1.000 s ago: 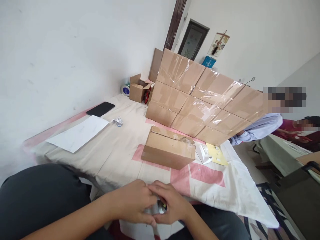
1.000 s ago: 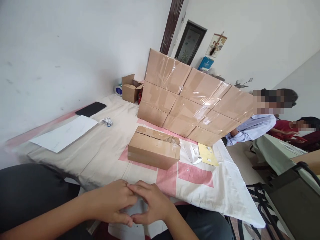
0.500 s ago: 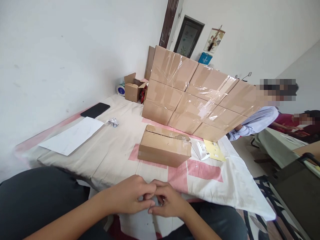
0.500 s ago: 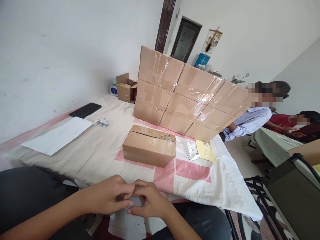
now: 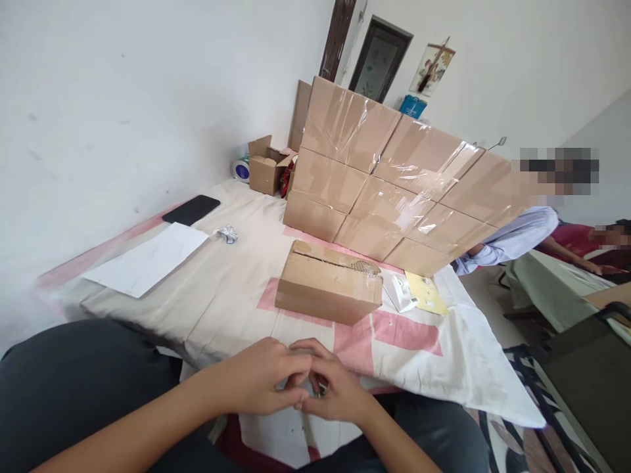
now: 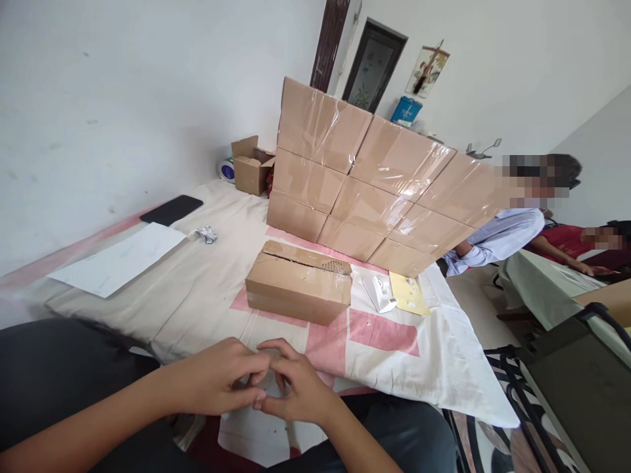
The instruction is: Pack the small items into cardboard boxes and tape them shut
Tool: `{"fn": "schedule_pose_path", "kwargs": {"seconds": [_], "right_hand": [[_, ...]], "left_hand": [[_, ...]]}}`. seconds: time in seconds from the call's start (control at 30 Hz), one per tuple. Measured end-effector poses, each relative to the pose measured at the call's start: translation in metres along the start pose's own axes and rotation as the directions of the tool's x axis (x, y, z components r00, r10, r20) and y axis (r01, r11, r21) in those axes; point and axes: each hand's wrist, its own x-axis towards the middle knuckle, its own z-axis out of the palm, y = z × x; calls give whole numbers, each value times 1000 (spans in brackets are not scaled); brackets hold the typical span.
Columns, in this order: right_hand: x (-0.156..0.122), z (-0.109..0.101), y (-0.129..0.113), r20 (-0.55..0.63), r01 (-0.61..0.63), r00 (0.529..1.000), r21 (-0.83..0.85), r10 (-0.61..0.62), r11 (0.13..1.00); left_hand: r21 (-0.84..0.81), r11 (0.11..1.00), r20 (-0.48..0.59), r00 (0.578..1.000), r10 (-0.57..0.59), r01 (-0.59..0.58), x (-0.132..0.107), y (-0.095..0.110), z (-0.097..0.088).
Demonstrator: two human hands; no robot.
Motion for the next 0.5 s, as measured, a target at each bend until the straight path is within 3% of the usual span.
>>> {"fn": "schedule_pose_path", "kwargs": {"seconds": [0.1,0.27,0.5], "right_hand": [[1,-1,-3,-18,-41,999,25,41,999],[-1,0,2,-51,14,999,75,-11,997],[2,-1,-4,-92,22,996,74,-15,997]], "left_hand": [[65,998,-12,1000,11,-11,0,-1,2],[166,986,-40,999,18,-11,-1,-1,-1],[341,938,-232,973,12,70,-7,-8,-16]]}}
